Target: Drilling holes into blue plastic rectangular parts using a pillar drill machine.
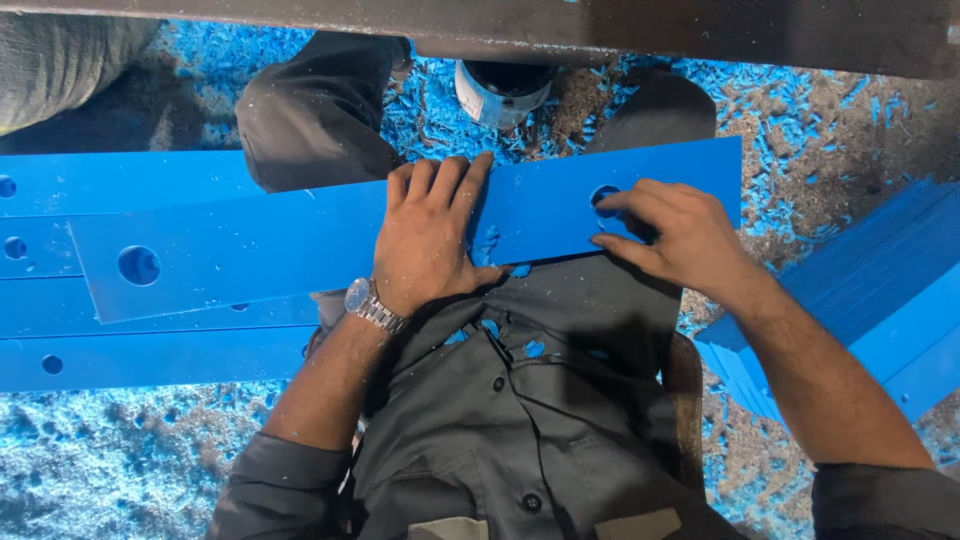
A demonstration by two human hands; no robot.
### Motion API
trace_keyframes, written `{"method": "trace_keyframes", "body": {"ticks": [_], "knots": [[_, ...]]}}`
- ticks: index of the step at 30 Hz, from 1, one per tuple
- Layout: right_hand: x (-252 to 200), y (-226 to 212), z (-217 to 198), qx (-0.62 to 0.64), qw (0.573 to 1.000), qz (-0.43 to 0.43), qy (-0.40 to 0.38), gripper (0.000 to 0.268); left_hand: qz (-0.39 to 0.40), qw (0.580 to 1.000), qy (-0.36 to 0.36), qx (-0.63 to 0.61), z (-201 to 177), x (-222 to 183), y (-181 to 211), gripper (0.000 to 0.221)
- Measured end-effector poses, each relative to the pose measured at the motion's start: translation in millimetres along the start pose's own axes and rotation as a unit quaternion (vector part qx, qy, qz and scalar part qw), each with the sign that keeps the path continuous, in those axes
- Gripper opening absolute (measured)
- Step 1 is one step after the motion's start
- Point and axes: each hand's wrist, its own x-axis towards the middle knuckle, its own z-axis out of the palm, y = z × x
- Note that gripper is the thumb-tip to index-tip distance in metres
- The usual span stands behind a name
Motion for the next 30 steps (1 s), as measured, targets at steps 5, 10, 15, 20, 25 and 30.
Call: {"method": "trace_keyframes", "body": {"ticks": [5, 10, 15, 20, 25, 30], "knots": [[-14.3, 5.0, 18.1, -0.084, 0.993, -0.08, 0.034, 0.021, 0.005, 1.0, 0.01, -0.003, 0.3, 0.1, 1.1, 0.124], [-24.1, 11.6, 6.1, -0.074, 0.991, -0.102, 0.042, 0.019, -0.002, 1.0, 0.008, -0.003, -0.5, -1.0, -0.3, 0.123], [-23.7, 51.4, 2.8, 0.018, 0.987, 0.087, 0.131, 0.008, 0.014, 1.0, 0.023, -0.009, -0.3, -0.6, 0.8, 0.122], [25.4, 29.1, 19.7, 0.029, 0.98, 0.029, 0.196, 0.009, 0.01, 1.0, 0.027, -0.006, -2.5, 0.4, 2.1, 0.12], [37.0, -7.1, 32.6, 0.275, 0.952, 0.065, 0.117, 0.009, 0.004, 1.0, 0.024, -0.014, -3.5, 0.6, -0.4, 0.12], [5.1, 1.9, -1.4, 0.171, 0.979, -0.002, -0.11, 0.016, 0.011, 1.0, 0.027, -0.008, 0.7, -1.2, -0.9, 0.121]]}}
